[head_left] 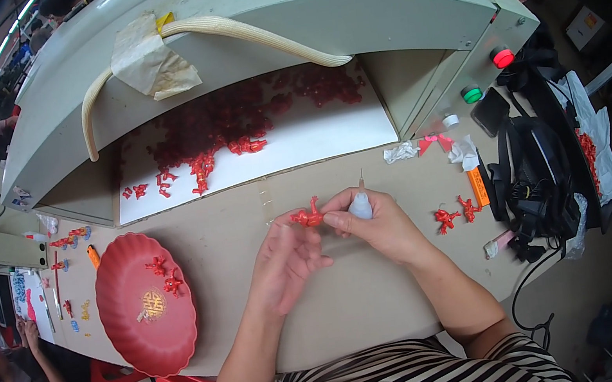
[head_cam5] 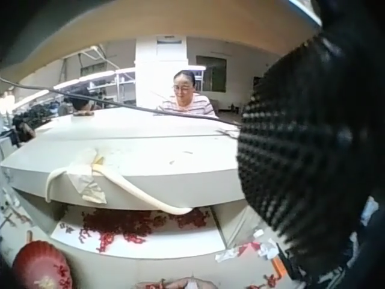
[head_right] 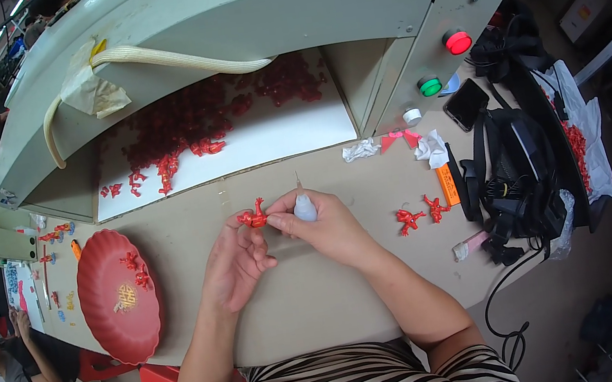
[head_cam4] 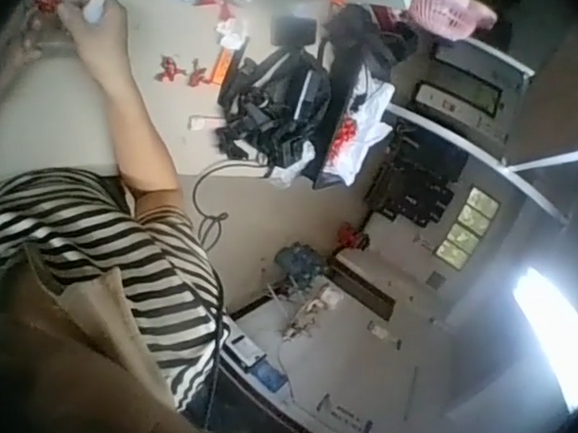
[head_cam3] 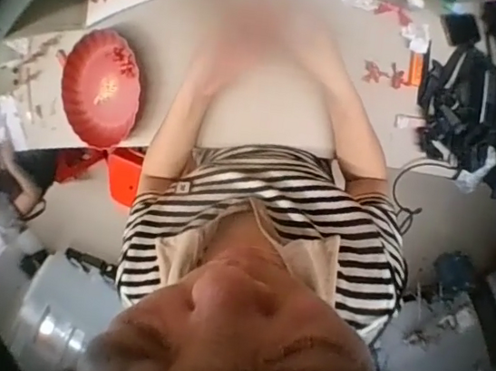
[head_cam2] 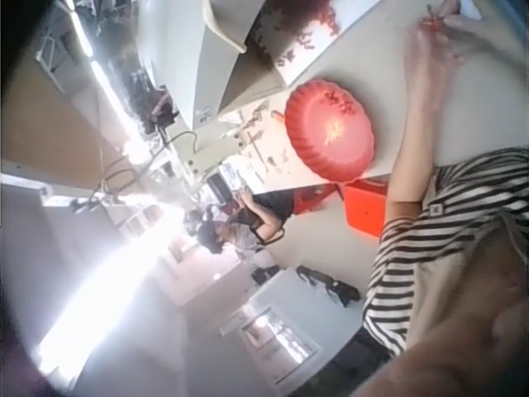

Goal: The person applies glue to plastic figurine components using a squeeze bottle and attaches the pieces together by hand.

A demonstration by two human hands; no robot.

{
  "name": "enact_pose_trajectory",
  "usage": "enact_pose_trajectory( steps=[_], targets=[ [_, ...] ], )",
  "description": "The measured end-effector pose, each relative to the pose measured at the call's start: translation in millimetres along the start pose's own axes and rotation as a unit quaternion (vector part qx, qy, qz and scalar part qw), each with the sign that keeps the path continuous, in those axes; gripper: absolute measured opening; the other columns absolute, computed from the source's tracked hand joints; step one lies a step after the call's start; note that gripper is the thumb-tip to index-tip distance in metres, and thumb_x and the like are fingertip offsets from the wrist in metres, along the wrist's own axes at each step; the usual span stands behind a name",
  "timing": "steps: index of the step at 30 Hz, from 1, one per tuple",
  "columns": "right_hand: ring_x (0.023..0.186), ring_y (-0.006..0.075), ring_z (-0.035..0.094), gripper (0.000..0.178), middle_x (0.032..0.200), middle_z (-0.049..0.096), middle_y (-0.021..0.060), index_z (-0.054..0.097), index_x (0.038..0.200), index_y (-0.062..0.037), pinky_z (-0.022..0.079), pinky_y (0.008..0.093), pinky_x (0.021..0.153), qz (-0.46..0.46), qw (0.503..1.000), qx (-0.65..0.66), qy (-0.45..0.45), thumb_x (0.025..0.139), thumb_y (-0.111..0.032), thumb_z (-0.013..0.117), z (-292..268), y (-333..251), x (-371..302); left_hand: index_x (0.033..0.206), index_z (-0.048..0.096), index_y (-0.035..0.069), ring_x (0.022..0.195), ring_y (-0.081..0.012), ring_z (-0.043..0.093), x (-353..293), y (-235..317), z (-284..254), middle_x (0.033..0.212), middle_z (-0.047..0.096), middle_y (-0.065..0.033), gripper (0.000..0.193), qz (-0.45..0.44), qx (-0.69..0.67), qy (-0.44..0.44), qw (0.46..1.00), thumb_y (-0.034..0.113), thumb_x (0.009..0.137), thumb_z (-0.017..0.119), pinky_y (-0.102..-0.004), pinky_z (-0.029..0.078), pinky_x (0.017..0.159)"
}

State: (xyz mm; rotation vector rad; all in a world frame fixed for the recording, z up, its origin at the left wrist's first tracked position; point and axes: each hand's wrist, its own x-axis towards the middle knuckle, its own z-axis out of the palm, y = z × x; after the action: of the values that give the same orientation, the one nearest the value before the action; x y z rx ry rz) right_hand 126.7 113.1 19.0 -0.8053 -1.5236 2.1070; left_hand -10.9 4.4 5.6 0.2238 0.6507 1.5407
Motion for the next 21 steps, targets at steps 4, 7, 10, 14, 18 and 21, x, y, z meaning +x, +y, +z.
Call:
enact_pose_trajectory(
  steps=[4, 7, 10, 14, 18, 21],
  targets=[
    [0.071, 0.007, 0.05, 0.016, 0.082, 0.057, 0.0013, 0.059, 0.094, -0.0001, 0.043, 0.0204, 0.065, 0.008, 1.0, -0.017, -0.017, 0.083, -0.012, 0.059, -1.3, -1.1, -0.3, 0.105, 0.049, 0.008, 0.069, -0.0103, 0.054, 1.5, -3.2, -8.8, 0.082, 0.055, -0.0044, 0.017, 0.06, 0.111, 0.015, 0.992, 0.017, 0.091, 0.046, -0.0303, 0.052, 0.066],
    [0.071, 0.0075, 0.05, 0.017, 0.083, 0.058, 0.002, 0.058, 0.095, -0.0007, 0.043, 0.0209, 0.065, -0.004, 1.0, 0.015, 0.015, 0.083, -0.013, 0.059, -5.6, 2.4, 1.6, 0.104, 0.049, 0.008, 0.074, -0.0111, 0.055, 1.1, -4.4, -1.6, 0.085, 0.056, -0.0043, 0.018, 0.061, 0.151, 0.066, 0.985, 0.018, 0.09, 0.046, -0.0305, 0.052, 0.068],
    [0.072, 0.0079, 0.051, 0.018, 0.083, 0.058, 0.0026, 0.058, 0.096, -0.0007, 0.044, 0.0212, 0.066, -0.001, 1.0, 0.022, 0.013, 0.084, -0.014, 0.059, -2.5, -6.0, -0.2, 0.104, 0.049, 0.008, 0.078, -0.0119, 0.055, -0.6, -1.6, 1.0, 0.087, 0.057, -0.0041, 0.018, 0.034, 0.131, 0.049, 0.99, 0.019, 0.09, 0.047, -0.0314, 0.051, 0.07],
    [0.073, 0.0078, 0.051, 0.018, 0.084, 0.058, 0.0026, 0.058, 0.097, -0.0001, 0.044, 0.0212, 0.067, -0.002, 0.999, 0.027, -0.017, 0.084, -0.012, 0.058, -1.6, -5.9, -0.1, 0.104, 0.048, 0.007, 0.078, -0.0124, 0.056, -0.5, 2.9, 0.4, 0.089, 0.057, -0.0038, 0.019, 0.003, 0.112, 0.011, 0.994, 0.02, 0.09, 0.047, -0.0325, 0.051, 0.071],
    [0.073, 0.0069, 0.051, 0.015, 0.085, 0.058, 0.0021, 0.058, 0.095, 0.0, 0.043, 0.0203, 0.068, -0.007, 0.999, 0.01, -0.034, 0.082, -0.008, 0.059, -1.4, -5.0, -1.2, 0.106, 0.048, 0.005, 0.077, -0.0107, 0.055, 0.8, 4.5, 2.3, 0.09, 0.057, -0.0035, 0.022, 0.005, 0.113, 0.03, 0.993, 0.02, 0.09, 0.047, -0.0314, 0.051, 0.071],
    [0.076, 0.0062, 0.052, 0.013, 0.085, 0.058, 0.0018, 0.058, 0.093, -0.0002, 0.043, 0.0201, 0.07, -0.013, 1.0, -0.003, -0.026, 0.081, -0.006, 0.059, 1.9, -5.5, -1.7, 0.107, 0.049, 0.004, 0.078, -0.0096, 0.055, 0.6, 3.9, 0.8, 0.091, 0.057, -0.0036, 0.023, 0.013, 0.12, 0.048, 0.992, 0.019, 0.089, 0.049, -0.0304, 0.051, 0.072]
  ],
)
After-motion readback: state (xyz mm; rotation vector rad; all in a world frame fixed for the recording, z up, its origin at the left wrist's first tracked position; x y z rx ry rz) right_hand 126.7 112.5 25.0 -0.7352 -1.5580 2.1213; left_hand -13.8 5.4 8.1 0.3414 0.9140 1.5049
